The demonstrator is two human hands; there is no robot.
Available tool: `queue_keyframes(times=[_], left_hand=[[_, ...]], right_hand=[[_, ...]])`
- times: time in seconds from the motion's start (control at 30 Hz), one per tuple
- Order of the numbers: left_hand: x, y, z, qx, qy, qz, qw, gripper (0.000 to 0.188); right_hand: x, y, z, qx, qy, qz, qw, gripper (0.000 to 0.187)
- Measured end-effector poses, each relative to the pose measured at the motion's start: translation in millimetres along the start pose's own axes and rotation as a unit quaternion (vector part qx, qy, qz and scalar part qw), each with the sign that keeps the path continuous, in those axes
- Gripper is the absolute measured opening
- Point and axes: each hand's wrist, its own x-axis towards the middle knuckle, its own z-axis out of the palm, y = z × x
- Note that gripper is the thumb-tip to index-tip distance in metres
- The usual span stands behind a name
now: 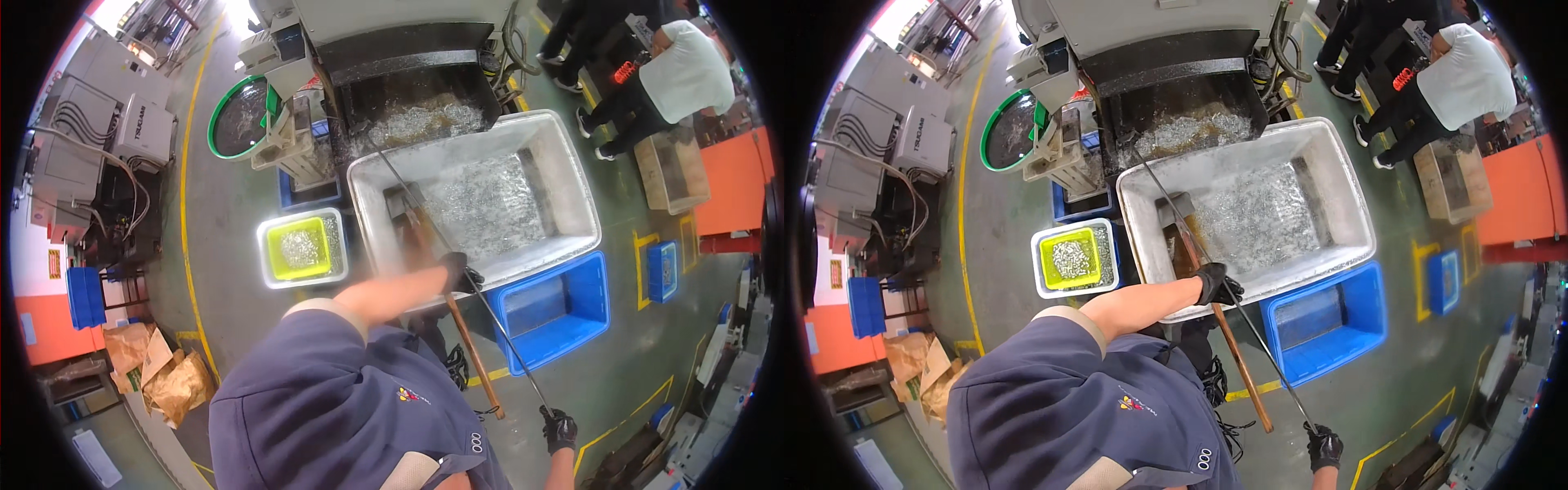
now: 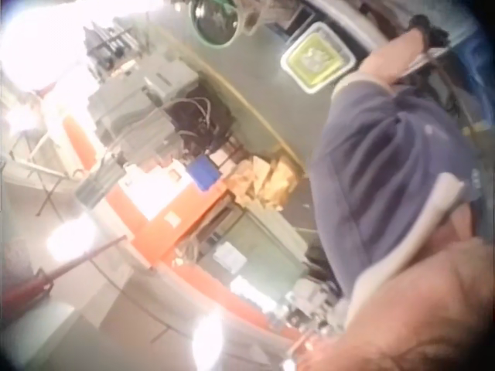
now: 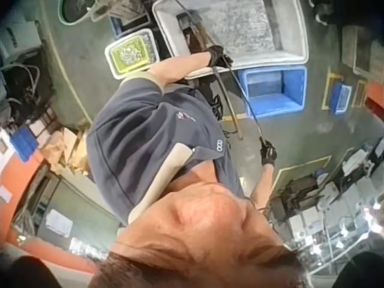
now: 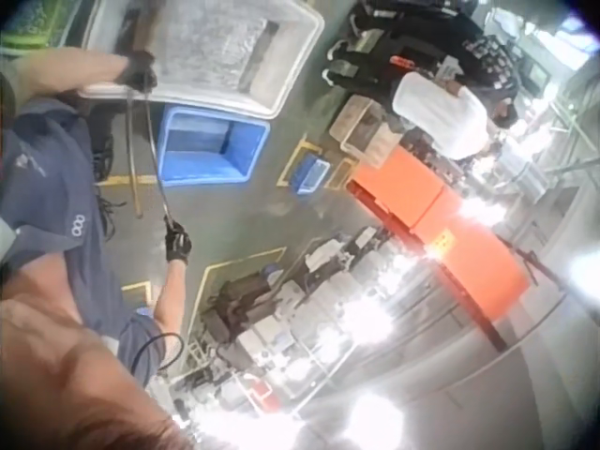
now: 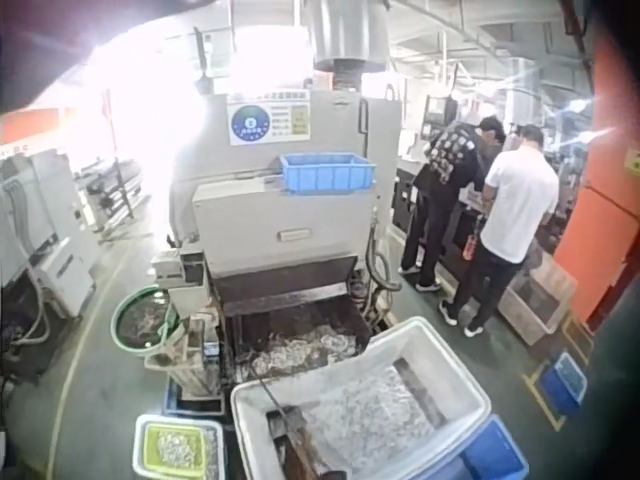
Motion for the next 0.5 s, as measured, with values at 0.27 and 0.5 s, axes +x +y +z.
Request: queue_keyframes(times=[0.27, 0.5], left_hand=[[-4, 23, 37, 0.025, -0.018, 0.04, 0.999, 0.051], [20, 18, 5, 0.02, -0.004, 0.011, 1.0, 0.066]], right_hand=[[55, 10, -10, 0.11, -0.008, -0.001, 0.994, 0.036], [68, 43, 25, 0.008, -0.012, -0.103, 0.995, 0.031]])
